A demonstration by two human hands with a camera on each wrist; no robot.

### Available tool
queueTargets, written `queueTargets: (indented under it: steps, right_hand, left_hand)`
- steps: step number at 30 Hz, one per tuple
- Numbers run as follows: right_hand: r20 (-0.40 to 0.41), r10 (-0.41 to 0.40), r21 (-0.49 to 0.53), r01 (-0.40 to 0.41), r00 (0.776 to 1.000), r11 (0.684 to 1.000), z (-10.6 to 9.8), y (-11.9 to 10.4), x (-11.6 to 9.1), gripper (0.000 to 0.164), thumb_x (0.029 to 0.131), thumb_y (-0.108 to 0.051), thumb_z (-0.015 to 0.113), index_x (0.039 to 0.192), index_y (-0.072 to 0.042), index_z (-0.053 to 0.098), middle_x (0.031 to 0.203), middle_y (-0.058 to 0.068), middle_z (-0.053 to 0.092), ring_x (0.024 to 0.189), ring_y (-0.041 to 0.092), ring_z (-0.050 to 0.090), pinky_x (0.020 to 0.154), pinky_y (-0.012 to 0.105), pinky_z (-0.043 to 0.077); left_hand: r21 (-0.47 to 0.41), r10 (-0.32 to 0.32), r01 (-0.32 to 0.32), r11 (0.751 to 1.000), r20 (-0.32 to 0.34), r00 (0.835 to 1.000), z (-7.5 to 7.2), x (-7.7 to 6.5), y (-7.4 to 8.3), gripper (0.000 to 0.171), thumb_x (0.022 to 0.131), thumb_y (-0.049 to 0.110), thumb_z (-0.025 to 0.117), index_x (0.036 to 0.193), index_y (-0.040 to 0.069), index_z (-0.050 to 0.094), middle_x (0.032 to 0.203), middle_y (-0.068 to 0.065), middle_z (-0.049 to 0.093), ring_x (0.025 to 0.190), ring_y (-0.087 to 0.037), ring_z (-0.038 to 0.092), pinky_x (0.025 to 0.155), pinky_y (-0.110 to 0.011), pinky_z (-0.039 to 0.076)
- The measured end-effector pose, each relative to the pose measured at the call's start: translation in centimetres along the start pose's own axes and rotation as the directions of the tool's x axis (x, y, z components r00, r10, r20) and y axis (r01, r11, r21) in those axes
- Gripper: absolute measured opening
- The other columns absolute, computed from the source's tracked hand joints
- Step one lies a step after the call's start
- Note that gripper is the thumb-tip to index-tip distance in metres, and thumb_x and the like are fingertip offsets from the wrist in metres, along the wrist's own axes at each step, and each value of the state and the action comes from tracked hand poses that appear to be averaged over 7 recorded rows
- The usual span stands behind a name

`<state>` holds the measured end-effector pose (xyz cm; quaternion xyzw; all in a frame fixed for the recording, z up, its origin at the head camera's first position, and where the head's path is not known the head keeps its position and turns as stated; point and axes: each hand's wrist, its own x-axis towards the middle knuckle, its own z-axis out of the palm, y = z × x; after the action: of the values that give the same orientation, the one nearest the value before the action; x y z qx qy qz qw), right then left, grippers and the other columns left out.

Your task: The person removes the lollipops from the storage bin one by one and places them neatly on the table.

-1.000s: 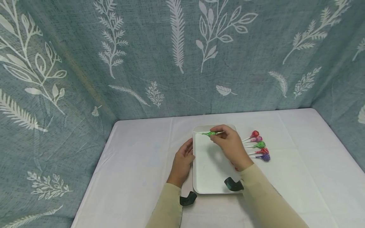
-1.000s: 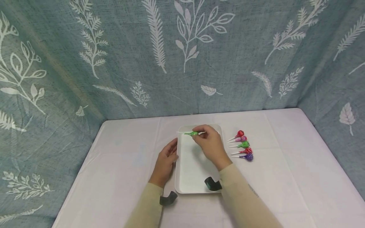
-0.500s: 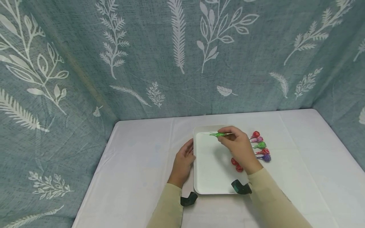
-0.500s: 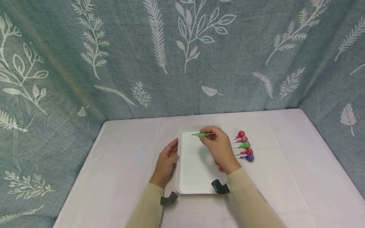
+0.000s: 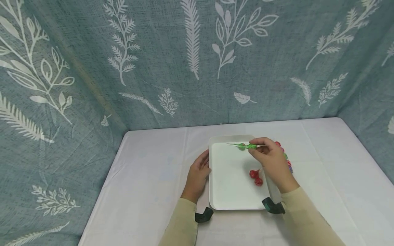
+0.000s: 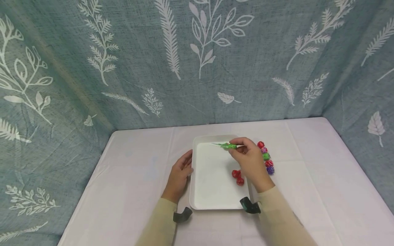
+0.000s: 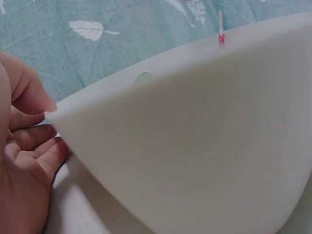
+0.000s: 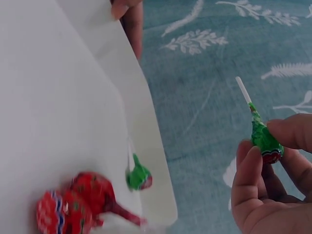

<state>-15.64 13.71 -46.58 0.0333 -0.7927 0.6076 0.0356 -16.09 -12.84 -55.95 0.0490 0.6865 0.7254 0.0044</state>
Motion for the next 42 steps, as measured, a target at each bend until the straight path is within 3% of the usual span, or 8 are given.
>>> queueTargets:
  steps: [10,24,30,42]
  right_hand:
    - [-0.056,0.013,-0.076,-0.018,0.998,0.997,-1.6,0.7,-1.2,0.029,0.105,-0.016,0.074,0.13,-0.003,0.071,0.112,0.016,0.07,0.099,0.026,0.064,0.073,0.027,0.057]
    - [-0.049,0.002,-0.138,-0.009,0.999,0.99,-2.5,2.4,-2.0,0.026,0.103,-0.009,0.073,0.128,0.0,0.071,0.115,0.016,0.069,0.097,0.023,0.065,0.073,0.02,0.056]
    - [-0.036,0.002,-0.15,-0.007,0.999,0.989,-2.8,2.7,-2.3,0.026,0.104,-0.006,0.072,0.128,0.001,0.07,0.125,0.015,0.065,0.098,0.024,0.064,0.073,0.019,0.056]
    - [-0.031,-0.018,-0.191,0.012,0.999,0.982,-4.0,3.6,-2.4,0.027,0.103,-0.005,0.073,0.128,0.001,0.071,0.122,0.015,0.069,0.098,0.022,0.064,0.075,0.018,0.056]
  left_hand:
    - [0.004,-0.008,0.008,1.0,-0.003,1.0,-0.1,-0.2,0.2,0.068,0.097,-0.009,0.049,0.164,0.003,0.046,0.164,-0.012,0.05,0.149,-0.024,0.049,0.118,-0.03,0.044]
    - [0.006,-0.014,0.014,1.0,-0.002,1.0,-0.2,-0.1,0.1,0.068,0.096,-0.006,0.049,0.164,0.002,0.045,0.164,-0.011,0.049,0.149,-0.023,0.049,0.117,-0.029,0.044]
    - [0.005,-0.01,0.01,1.0,-0.002,1.0,-0.1,-0.1,0.2,0.068,0.097,-0.007,0.049,0.164,0.002,0.045,0.165,-0.011,0.049,0.15,-0.023,0.048,0.117,-0.029,0.044]
    - [-0.017,-0.004,0.004,1.0,-0.005,1.0,0.3,0.3,0.2,0.069,0.096,-0.009,0.048,0.164,0.0,0.044,0.165,-0.014,0.048,0.151,-0.025,0.047,0.118,-0.029,0.044]
